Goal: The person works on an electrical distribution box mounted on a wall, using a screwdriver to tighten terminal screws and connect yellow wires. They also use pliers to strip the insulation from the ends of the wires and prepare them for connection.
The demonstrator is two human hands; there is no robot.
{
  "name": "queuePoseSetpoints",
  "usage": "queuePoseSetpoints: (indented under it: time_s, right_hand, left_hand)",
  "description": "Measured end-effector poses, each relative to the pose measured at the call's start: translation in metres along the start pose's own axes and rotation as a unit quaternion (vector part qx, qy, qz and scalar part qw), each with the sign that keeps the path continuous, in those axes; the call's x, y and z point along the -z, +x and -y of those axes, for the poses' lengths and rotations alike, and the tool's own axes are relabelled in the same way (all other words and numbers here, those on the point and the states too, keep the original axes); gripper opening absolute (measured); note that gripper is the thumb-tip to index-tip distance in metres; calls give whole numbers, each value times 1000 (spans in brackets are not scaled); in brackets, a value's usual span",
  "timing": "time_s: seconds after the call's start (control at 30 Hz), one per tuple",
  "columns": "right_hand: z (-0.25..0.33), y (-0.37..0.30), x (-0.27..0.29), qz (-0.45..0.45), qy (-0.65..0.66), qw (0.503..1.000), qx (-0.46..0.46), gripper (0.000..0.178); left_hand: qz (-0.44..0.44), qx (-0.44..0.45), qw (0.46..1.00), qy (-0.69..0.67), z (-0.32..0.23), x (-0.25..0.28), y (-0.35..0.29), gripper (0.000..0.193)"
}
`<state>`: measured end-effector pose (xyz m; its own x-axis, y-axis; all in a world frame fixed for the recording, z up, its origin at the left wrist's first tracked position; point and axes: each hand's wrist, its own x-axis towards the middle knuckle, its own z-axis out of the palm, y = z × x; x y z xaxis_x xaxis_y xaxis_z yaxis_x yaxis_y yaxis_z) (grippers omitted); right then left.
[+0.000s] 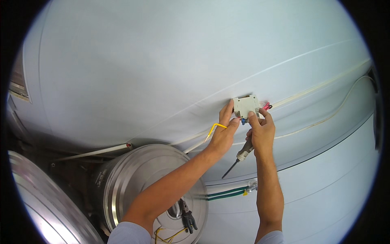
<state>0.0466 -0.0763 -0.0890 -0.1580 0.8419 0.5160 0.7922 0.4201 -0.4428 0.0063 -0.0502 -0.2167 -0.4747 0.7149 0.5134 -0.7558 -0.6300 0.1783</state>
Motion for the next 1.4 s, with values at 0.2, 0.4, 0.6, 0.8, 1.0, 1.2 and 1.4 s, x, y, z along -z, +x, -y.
queuePoseSetpoints:
  time_s: [0.2,0.4,0.6,0.8,1.0,1.2,1.4]
  right_hand:
    - [-8,0,4,22,68,997,5,60]
    - [-24,1,7,50,144,988,36,64]
    - [-32,3,8,63,192,979,28,64]
    - [-39,4,10,75,214,974,20,67]
    - [-33,3,9,59,198,978,16,67]
    - [-31,1,9,55,194,979,25,68]
    - [-15,-3,7,29,161,986,35,68]
  left_hand:
    - [9,-29,997,73,-4,-1,-6,58]
    - [21,-83,991,107,-1,-1,-10,59]
    - [49,-126,960,244,-4,3,-13,59]
    - [88,-119,954,261,-7,6,-15,55]
    - [87,-132,951,265,-7,7,-16,51]
    - [91,-128,949,272,-10,8,-15,52]
    - [90,-120,955,254,-17,7,-15,54]
